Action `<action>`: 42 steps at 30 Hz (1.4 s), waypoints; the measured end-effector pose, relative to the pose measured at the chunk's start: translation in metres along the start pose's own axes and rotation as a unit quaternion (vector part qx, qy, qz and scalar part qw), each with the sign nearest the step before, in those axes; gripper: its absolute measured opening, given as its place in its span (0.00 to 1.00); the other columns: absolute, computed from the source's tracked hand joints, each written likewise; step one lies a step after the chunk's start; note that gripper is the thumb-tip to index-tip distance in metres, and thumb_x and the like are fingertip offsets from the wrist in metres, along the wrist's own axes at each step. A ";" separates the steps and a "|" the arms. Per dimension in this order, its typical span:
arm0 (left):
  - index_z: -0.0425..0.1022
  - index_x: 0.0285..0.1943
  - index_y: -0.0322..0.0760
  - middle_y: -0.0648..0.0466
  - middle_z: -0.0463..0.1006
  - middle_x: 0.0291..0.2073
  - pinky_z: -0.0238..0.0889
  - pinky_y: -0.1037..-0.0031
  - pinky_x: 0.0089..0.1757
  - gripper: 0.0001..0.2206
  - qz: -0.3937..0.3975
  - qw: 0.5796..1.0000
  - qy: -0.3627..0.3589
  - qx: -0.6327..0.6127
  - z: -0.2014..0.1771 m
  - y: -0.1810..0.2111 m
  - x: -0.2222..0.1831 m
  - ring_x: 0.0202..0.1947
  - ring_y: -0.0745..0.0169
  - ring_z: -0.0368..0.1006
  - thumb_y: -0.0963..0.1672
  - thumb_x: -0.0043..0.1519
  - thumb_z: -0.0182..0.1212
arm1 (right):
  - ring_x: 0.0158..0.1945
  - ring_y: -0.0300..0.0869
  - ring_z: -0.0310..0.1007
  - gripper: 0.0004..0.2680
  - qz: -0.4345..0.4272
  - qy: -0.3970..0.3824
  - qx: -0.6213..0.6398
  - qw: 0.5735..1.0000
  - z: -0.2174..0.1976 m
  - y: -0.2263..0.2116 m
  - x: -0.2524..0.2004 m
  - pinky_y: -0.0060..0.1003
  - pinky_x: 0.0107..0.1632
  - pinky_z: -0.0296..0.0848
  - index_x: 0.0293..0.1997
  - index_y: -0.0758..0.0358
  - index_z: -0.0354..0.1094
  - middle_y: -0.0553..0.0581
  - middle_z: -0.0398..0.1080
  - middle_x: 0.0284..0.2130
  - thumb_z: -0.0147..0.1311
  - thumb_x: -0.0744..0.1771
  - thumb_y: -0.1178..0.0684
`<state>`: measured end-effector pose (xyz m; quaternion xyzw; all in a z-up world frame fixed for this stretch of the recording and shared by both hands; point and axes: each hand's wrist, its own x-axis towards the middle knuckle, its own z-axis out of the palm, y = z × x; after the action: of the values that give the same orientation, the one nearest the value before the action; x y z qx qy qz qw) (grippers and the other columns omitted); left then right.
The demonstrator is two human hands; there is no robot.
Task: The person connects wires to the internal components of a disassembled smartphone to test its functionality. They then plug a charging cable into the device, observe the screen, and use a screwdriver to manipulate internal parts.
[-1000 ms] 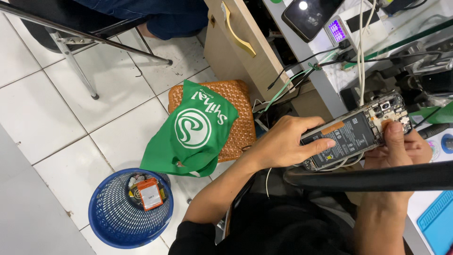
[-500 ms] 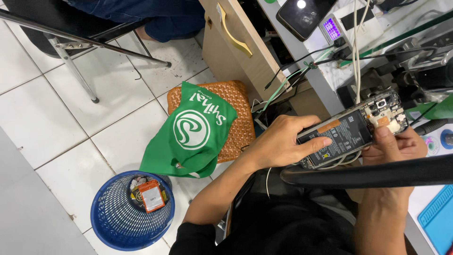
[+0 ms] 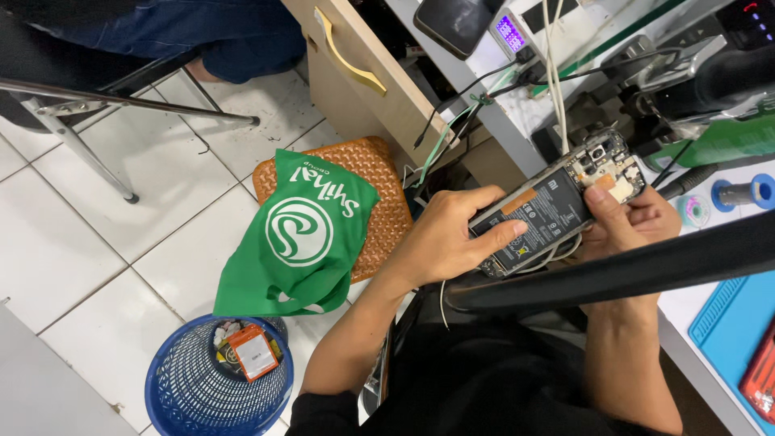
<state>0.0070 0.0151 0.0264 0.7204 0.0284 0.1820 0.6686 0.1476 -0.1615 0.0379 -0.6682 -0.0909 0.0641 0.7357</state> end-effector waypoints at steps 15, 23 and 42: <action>0.76 0.43 0.37 0.60 0.70 0.25 0.60 0.74 0.32 0.12 0.001 1.000 0.001 -0.006 0.001 0.003 0.000 0.26 0.70 0.60 0.49 0.66 0.56 | 0.31 0.27 0.73 0.07 -0.006 -0.016 -0.093 0.996 0.004 -0.012 -0.007 0.16 0.33 0.72 0.39 0.61 0.70 0.47 0.74 0.30 0.68 0.65 0.56; 0.75 0.42 0.38 0.60 0.70 0.25 0.60 0.73 0.34 0.11 0.009 1.000 0.007 -0.001 0.001 0.002 0.000 0.27 0.69 0.59 0.49 0.66 0.57 | 0.33 0.28 0.76 0.08 0.016 -0.035 -0.012 0.999 0.004 -0.012 -0.006 0.18 0.39 0.80 0.46 0.68 0.71 0.48 0.75 0.34 0.64 0.65 0.60; 0.73 0.40 0.36 0.56 0.75 0.25 0.61 0.70 0.33 0.14 0.012 1.000 0.005 0.012 0.000 -0.002 -0.001 0.24 0.63 0.65 0.51 0.64 0.56 | 0.36 0.22 0.76 0.10 -0.007 0.005 -0.022 1.000 -0.007 0.006 0.003 0.13 0.40 0.78 0.42 0.64 0.69 0.48 0.76 0.37 0.68 0.63 0.59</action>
<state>0.0068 0.0147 0.0247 0.7276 0.0255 0.1936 0.6576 0.1524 -0.1666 0.0318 -0.6839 -0.0934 0.0535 0.7216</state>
